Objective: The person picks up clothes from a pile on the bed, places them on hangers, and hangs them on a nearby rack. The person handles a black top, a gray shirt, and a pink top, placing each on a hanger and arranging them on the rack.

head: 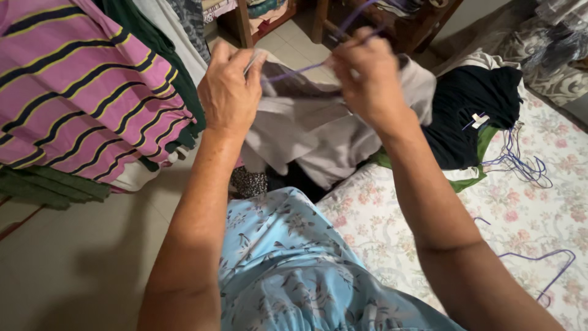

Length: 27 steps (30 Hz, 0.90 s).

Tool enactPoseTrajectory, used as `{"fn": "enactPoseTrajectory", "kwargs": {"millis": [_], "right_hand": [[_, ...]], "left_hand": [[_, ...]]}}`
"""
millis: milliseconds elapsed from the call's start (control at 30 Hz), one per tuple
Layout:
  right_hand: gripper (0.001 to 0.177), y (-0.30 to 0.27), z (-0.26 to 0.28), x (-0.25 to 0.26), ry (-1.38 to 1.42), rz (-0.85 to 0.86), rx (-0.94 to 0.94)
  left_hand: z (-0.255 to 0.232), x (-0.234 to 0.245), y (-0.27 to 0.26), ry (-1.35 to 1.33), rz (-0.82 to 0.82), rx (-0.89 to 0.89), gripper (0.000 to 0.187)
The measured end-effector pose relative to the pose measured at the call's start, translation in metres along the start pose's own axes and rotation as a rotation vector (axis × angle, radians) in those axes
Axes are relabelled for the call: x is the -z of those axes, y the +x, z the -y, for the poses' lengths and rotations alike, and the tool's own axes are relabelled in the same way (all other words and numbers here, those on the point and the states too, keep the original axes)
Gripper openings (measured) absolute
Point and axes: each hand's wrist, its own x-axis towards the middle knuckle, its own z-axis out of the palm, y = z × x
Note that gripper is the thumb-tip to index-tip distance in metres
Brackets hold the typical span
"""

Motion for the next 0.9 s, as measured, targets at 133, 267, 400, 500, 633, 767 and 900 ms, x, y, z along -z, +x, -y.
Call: {"fn": "enactPoseTrajectory", "kwargs": {"millis": [133, 267, 400, 500, 633, 767, 900], "right_hand": [[0.014, 0.010, -0.004, -0.021, 0.082, 0.083, 0.062], [0.011, 0.009, -0.002, -0.012, 0.109, -0.017, -0.049], [0.013, 0.012, 0.014, -0.012, 0.082, -0.027, 0.006], [0.011, 0.009, 0.023, -0.005, 0.150, 0.057, -0.111], [0.018, -0.016, 0.002, 0.024, 0.362, 0.176, -0.134], [0.033, -0.055, -0.072, 0.044, 0.781, 0.152, -0.516], [0.064, -0.102, -0.132, 0.018, 0.924, 0.349, -1.125]], "left_hand": [[-0.010, 0.000, -0.003, -0.006, 0.039, -0.100, 0.019], [-0.010, 0.003, -0.008, 0.098, 0.004, -0.283, 0.031], [-0.017, -0.016, -0.011, -0.004, 0.044, -0.297, 0.025], [-0.017, -0.028, -0.015, -0.159, 0.195, -0.186, 0.015], [-0.001, -0.019, -0.018, -0.239, 0.174, -0.152, 0.004], [0.013, 0.000, -0.011, -0.191, 0.066, -0.238, 0.008], [0.014, 0.006, -0.007, -0.196, 0.046, -0.230, 0.012]]}}
